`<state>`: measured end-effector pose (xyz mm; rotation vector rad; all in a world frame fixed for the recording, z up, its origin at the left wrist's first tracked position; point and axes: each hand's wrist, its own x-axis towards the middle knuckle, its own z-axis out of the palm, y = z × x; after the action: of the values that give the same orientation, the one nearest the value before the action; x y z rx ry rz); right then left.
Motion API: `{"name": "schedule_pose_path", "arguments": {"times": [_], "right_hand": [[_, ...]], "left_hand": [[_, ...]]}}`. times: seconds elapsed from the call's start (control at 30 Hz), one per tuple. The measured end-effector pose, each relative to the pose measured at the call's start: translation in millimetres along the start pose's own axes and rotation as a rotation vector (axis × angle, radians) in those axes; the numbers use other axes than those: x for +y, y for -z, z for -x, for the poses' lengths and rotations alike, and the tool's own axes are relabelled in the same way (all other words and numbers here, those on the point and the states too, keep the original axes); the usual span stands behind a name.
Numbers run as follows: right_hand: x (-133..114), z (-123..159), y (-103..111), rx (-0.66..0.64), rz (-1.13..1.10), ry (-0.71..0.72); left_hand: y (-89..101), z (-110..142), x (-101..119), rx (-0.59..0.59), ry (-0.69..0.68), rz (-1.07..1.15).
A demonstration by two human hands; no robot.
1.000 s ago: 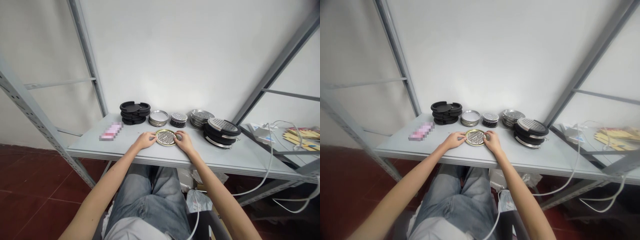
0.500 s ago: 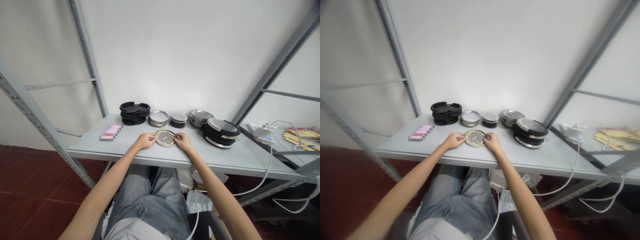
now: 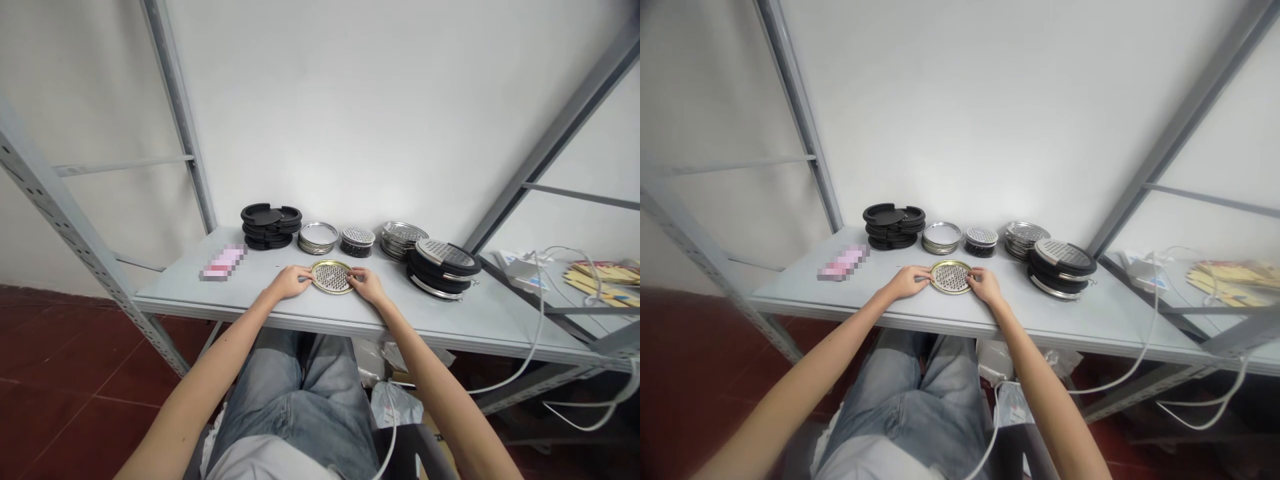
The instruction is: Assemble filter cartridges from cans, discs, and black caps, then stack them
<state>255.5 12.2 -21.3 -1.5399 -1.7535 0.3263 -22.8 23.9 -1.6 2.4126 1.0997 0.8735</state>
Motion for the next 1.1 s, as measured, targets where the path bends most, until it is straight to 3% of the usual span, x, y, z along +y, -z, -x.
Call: {"name": "schedule_pose_path", "arguments": {"times": [0.13, 0.37, 1.1], "right_hand": [[0.2, 0.4, -1.6, 0.025, -0.006, 0.024], [-2.0, 2.5, -0.1, 0.065, -0.017, -0.065], [-7.0, 4.6, 2.8, 0.009, 0.009, 0.015]], "left_hand": [[-0.8, -0.9, -2.1, -0.003, -0.014, 0.009], [-0.2, 0.0, -0.2, -0.001, -0.032, -0.002], [-1.1, 1.8, 2.5, -0.008, 0.000, -0.050]]}}
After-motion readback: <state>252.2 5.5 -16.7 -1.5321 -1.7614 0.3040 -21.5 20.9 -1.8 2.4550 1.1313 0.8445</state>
